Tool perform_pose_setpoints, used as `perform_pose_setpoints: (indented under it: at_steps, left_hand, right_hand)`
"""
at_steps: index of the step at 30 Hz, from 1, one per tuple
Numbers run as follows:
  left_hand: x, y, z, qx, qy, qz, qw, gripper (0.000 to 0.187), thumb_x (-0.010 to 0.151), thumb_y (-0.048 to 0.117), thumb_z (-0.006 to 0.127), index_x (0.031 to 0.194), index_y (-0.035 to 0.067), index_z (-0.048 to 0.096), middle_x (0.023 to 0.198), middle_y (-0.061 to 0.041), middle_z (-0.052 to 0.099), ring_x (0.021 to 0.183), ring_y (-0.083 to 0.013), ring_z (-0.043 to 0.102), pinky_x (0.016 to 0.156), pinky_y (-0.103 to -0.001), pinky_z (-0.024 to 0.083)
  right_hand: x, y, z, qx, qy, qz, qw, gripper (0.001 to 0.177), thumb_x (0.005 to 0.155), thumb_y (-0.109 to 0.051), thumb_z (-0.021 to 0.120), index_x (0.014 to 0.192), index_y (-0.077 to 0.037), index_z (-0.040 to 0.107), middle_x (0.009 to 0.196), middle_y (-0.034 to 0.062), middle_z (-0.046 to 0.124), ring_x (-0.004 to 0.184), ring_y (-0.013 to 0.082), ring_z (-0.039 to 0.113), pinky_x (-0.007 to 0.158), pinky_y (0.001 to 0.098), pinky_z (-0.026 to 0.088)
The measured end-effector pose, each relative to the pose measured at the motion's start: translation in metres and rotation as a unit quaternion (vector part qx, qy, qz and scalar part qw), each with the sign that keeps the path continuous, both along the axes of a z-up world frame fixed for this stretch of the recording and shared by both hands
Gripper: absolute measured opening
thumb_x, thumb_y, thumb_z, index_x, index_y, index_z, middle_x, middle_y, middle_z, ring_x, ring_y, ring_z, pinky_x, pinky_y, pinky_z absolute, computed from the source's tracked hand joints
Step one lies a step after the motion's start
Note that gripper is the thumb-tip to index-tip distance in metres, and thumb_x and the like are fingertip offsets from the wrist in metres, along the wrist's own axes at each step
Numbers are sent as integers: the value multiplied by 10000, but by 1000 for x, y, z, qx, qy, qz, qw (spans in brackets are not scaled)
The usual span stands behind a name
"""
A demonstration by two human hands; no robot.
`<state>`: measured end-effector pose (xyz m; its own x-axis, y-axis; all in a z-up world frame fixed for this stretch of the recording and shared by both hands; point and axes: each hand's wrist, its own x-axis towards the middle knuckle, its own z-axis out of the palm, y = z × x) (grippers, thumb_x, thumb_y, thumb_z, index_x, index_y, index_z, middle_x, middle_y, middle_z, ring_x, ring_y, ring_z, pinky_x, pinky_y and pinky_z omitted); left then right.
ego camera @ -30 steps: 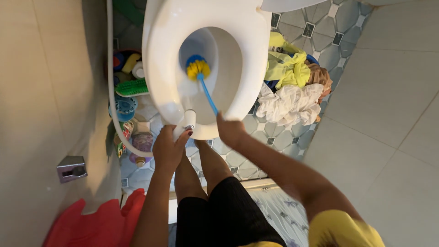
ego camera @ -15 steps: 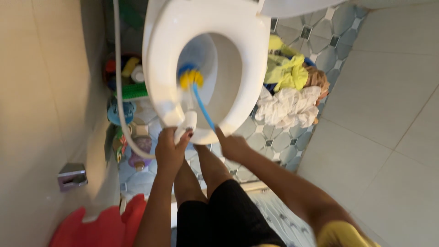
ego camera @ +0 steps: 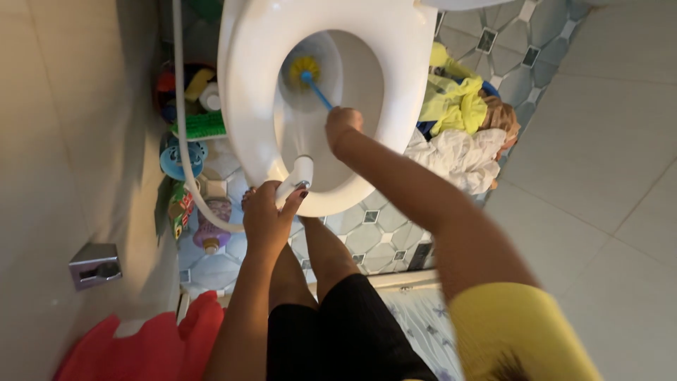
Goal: Cleaning the bathroom sink and toilet bowl and handling laundry
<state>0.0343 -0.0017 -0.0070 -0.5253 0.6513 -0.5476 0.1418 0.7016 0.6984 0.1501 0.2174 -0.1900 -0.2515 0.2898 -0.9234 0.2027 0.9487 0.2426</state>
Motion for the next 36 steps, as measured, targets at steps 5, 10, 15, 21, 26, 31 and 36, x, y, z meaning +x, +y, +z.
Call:
perform_pose_setpoints:
  at_steps: [5, 10, 15, 21, 26, 31, 36]
  left_hand:
    - [-12, 4, 9, -23, -10, -21, 999, 558, 886, 553, 730, 1128, 53, 680, 950, -196, 705, 970, -449, 683, 904, -546, 519]
    - [-11, 5, 7, -40, -5, -19, 999, 567, 865, 578, 745, 1122, 76, 685, 931, -156, 715, 946, -395, 709, 893, -506, 541]
    - [-12, 17, 2, -67, -23, -29, 997, 600, 872, 639, 700, 1138, 101, 680, 961, -133, 723, 926, -358, 725, 898, -490, 539]
    - [-28, 27, 13, -65, -28, -26, 997, 591, 913, 617, 665, 1183, 92, 655, 1013, -170, 710, 997, -410, 701, 896, -517, 531]
    - [-25, 22, 24, -46, -34, 34, 998, 588, 912, 585, 711, 1196, 75, 649, 1038, -140, 702, 1029, -388, 693, 922, -497, 528]
    - [-22, 14, 27, -48, -39, 55, 997, 560, 899, 568, 729, 1182, 90, 659, 1024, -145, 699, 1042, -379, 687, 942, -494, 523]
    - [-23, 17, 14, -45, -34, 46, 997, 593, 876, 600, 737, 1175, 94, 663, 1027, -147, 702, 1058, -372, 689, 961, -491, 517]
  right_hand:
    - [3, -8, 56, -32, 36, -63, 997, 746, 793, -118, 731, 1464, 65, 461, 1376, 250, 603, 1018, 402, 700, 608, 530, 589]
    - [48, -4, 177, -30, 35, -26, 999, 771, 813, -60, 707, 1502, 97, 398, 1135, 221, 640, 886, 418, 730, 616, 603, 561]
    - [15, 4, 43, -10, -8, -62, 998, 665, 912, -75, 661, 1507, 84, 412, 1161, 169, 720, 1002, 374, 741, 722, 520, 557]
    - [27, -20, -10, -263, 366, -184, 874, 181, 916, -185, 611, 1042, -155, 738, 647, 134, 659, 661, 263, 725, 577, 290, 485]
    - [3, -90, 195, -162, 244, -470, 833, 405, 998, -205, 481, 1374, -99, 375, 814, 268, 723, 826, 466, 750, 701, 603, 580]
    - [-20, -99, 209, -211, 246, -553, 767, 489, 992, -298, 452, 1462, -194, 367, 918, 321, 718, 894, 539, 714, 758, 642, 567]
    - [-24, -49, 121, -124, 321, -714, 610, 514, 972, -211, 456, 1480, -133, 446, 725, 180, 697, 443, 324, 674, 406, 413, 609]
